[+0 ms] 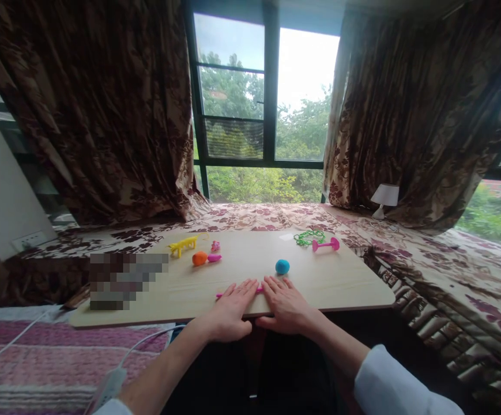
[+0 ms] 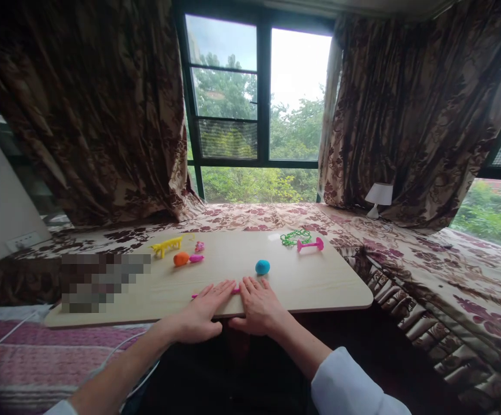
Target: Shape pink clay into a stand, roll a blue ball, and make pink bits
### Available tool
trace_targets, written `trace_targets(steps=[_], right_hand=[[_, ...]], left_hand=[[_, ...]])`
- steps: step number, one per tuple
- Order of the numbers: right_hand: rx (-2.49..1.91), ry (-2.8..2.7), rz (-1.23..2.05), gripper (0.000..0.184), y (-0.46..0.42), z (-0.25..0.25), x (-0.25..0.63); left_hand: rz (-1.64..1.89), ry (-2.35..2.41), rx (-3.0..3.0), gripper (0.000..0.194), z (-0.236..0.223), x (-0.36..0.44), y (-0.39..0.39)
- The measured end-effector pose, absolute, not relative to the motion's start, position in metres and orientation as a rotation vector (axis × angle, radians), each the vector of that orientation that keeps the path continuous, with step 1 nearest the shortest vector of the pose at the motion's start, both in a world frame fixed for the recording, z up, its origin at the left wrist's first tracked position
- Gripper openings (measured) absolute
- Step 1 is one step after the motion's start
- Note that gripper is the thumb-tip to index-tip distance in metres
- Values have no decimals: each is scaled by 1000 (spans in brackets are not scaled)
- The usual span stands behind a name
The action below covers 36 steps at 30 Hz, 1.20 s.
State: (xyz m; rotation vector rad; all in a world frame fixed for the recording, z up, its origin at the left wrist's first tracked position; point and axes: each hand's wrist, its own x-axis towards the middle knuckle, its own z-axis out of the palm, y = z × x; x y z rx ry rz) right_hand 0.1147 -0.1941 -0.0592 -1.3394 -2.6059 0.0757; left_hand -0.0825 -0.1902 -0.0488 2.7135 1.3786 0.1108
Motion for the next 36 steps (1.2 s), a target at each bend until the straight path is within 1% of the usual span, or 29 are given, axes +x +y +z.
trace_targets(steps=[3,6,8,11,14,20,28,36], right_hand=[[-1291,-2592,61,90,-187,-63,115],[-1282,-2578,53,91,-188,-69,116],[-1291,-2581,50,91,-190,-71,116],[-1302,-2591,36,91,-196,-72,115],[-1277,-2611,21,92,-201,-72,115],[-1313,-2618,31,91,-201,-68,114],[-1205,-2628,51,90,-220,-71,123],[-1318,-2629,80,91,-200,-63,112]], left_hand=[[180,1524,2602,77,-40,-100,-182],[164,1650,2577,68,-46,-114,-194],[135,1666,2603,71,-53,-118,-212],[146,1666,2646,80,-60,-117,-238],[148,1654,2664,84,-61,-115,-242],[120,1738,2627,85,-52,-108,-205],[203,1634,2717,85,-65,-121,-245],[139,1727,2671,81,-55,-108,-209]])
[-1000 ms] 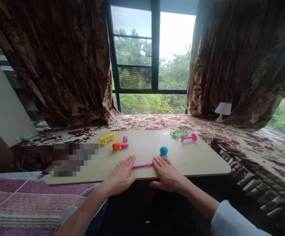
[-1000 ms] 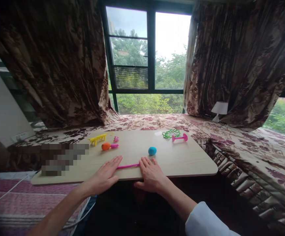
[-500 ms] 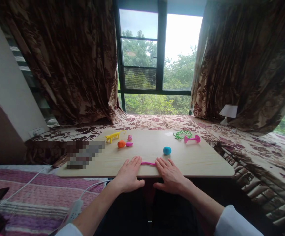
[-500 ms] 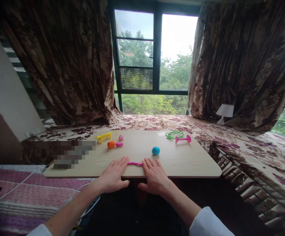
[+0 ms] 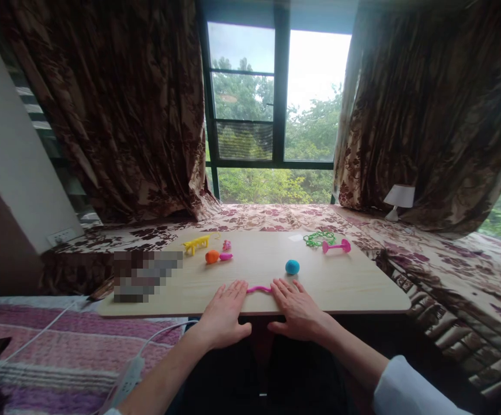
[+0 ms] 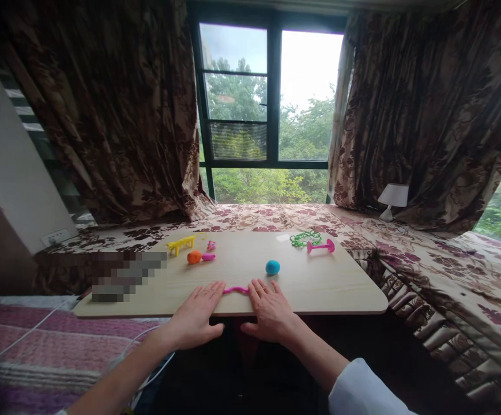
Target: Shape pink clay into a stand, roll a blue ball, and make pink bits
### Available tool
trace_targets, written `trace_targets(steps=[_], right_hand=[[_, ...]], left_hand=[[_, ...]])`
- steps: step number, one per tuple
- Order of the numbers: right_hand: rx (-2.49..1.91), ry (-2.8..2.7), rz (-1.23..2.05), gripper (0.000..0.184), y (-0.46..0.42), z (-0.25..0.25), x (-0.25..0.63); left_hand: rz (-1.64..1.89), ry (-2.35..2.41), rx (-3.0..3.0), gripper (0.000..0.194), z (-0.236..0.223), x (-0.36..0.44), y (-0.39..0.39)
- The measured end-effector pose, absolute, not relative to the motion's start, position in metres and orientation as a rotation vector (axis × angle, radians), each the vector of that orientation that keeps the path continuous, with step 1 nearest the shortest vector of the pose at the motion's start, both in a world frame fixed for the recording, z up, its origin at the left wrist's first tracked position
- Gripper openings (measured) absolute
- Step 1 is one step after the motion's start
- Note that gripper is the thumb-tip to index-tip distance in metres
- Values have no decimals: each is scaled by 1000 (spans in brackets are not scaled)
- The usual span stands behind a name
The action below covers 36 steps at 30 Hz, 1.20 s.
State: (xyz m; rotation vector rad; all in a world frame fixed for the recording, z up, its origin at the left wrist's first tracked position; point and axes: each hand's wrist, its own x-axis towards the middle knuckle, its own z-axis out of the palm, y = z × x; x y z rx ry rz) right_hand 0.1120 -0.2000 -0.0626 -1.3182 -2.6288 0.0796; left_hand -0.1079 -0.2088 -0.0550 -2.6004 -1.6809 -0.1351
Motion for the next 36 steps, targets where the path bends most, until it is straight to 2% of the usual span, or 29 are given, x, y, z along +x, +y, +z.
trace_targets(steps=[7,15,22,31,36], right_hand=[[-1199,-2658,85,89,-229,-69,127],[-1376,-2627,82,91,-192,-60,109],[-1250,-2675,108,91,-227,-67,124],[-1347,-2623,106,92,-200,-59,110],[-1253,-2670,136,92,-228,-64,125]], left_hand=[[-177,-1594,-2632,80,-64,-121,-240],[-117,-1686,-2571,81,-56,-107,-208],[-208,-1585,-2635,82,-67,-120,-246],[-116,-1675,-2591,80,-55,-107,-205],[-173,-1590,-2642,78,-62,-119,-236]])
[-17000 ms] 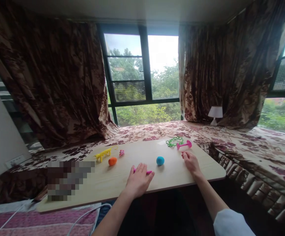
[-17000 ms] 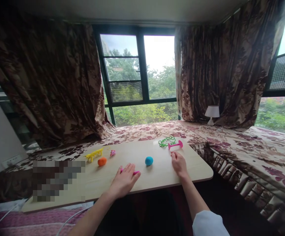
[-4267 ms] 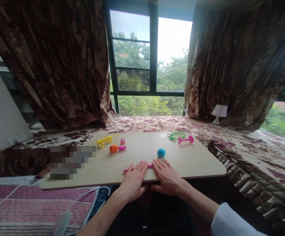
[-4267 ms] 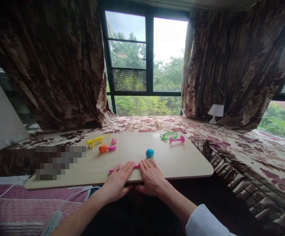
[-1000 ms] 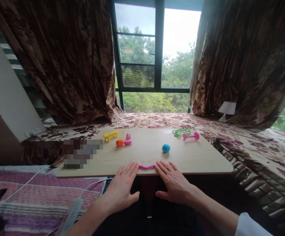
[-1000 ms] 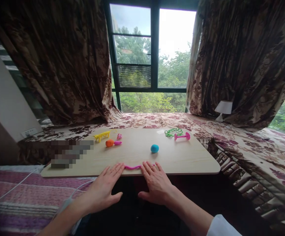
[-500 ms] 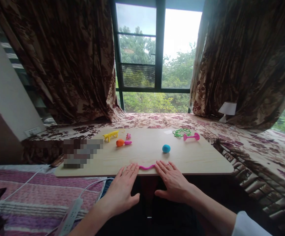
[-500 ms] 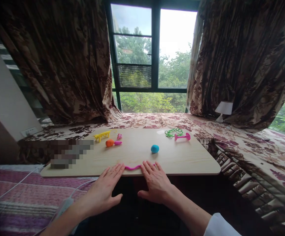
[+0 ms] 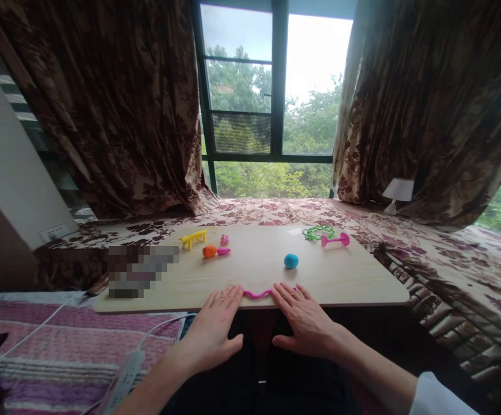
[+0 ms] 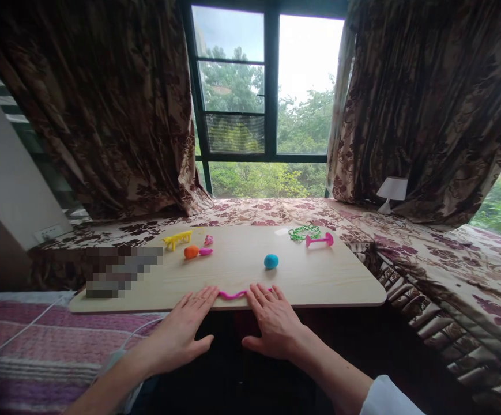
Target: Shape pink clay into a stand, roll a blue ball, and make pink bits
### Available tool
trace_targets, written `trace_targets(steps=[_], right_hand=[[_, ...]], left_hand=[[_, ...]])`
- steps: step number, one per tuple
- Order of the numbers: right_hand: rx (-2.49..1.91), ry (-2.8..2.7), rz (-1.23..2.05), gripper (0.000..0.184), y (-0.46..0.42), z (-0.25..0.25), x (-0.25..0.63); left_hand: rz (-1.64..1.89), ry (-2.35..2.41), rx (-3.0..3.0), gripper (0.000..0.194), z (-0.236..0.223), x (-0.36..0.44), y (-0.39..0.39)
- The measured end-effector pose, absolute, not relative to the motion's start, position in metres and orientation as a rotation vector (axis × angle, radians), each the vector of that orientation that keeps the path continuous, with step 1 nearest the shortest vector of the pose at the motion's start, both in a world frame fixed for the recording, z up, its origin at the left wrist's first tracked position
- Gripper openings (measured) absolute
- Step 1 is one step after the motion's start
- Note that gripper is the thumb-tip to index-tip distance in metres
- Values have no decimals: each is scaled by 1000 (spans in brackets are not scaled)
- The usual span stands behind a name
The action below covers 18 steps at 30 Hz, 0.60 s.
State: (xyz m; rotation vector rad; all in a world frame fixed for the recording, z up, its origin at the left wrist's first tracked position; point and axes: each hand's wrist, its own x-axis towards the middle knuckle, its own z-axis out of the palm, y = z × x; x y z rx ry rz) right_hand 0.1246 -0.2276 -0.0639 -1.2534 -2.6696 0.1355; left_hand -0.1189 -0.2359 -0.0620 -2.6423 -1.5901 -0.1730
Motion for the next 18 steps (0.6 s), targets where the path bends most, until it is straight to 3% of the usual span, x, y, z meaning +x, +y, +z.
trace_targets(steps=[10,18], right_hand=[[-1369,-2638,91,92,-192,-59,113],[-1257,-2674,130,90,-228,-66,131]], left_hand=[[-56,-1714,-2591,79,-52,-108,-202],[-162,-1608,-2644,77,-65,-124,-238]])
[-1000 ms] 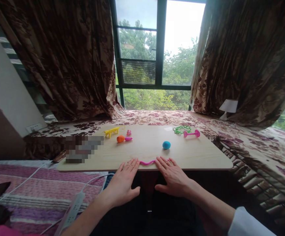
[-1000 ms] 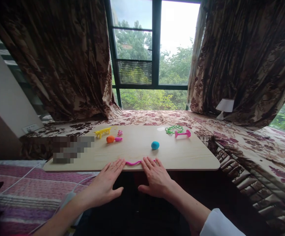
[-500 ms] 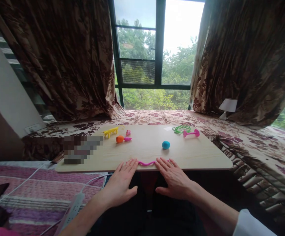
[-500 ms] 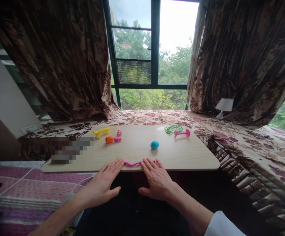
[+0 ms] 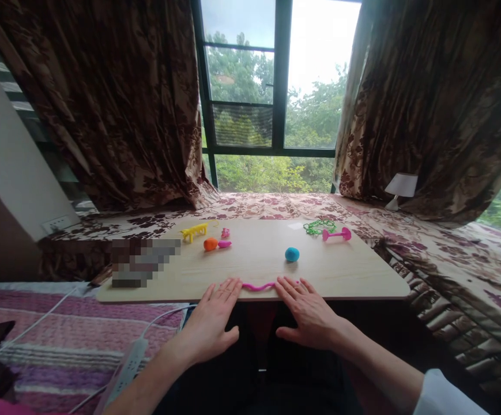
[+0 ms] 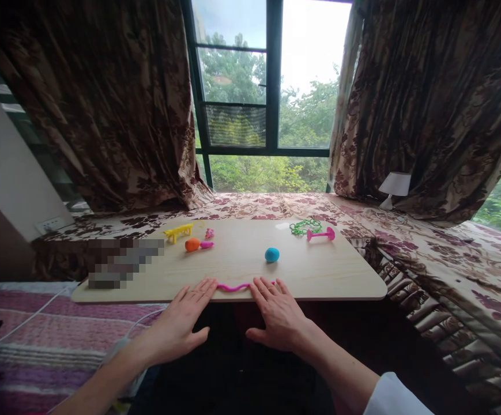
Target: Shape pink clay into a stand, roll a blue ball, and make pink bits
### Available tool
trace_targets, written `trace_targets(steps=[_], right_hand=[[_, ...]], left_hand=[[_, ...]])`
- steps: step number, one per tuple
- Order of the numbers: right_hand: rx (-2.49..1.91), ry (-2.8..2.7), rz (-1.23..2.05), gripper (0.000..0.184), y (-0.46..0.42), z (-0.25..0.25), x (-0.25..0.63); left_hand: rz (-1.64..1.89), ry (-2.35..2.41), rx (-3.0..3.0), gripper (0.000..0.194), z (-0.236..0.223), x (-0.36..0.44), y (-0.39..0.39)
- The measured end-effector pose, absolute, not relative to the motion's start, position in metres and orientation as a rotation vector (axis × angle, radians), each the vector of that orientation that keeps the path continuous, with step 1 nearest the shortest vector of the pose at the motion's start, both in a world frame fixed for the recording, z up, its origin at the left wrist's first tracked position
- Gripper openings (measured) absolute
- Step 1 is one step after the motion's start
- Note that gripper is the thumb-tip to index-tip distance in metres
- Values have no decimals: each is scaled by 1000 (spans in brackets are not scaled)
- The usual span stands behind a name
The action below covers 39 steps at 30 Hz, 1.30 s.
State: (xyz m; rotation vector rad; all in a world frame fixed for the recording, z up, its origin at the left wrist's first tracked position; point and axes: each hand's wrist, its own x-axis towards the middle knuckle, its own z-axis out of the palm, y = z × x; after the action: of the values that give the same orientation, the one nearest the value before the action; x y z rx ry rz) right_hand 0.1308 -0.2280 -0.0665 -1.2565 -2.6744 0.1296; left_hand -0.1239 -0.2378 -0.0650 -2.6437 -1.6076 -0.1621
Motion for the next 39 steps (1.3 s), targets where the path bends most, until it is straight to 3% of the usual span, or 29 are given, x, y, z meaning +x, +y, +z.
trace_targets(steps=[8,17,24,31,39], right_hand=[[-1397,-2621,91,93,-194,-59,115],[-1274,-2669,132,91,-230,-66,135],[-1361,-2641,177,95,-190,-53,124],[-1354,-2524,336,75,-200,-39,168],[-1363,-2591,175,86,-197,-50,150]], left_hand=[[-56,-1704,-2556,80,-56,-109,-200],[-153,-1566,-2610,78,-69,-126,-241],[-94,-1667,-2600,79,-57,-118,-198],[-245,-1658,-2580,80,-60,-150,-200],[-223,-1716,-2531,81,-66,-161,-196]])
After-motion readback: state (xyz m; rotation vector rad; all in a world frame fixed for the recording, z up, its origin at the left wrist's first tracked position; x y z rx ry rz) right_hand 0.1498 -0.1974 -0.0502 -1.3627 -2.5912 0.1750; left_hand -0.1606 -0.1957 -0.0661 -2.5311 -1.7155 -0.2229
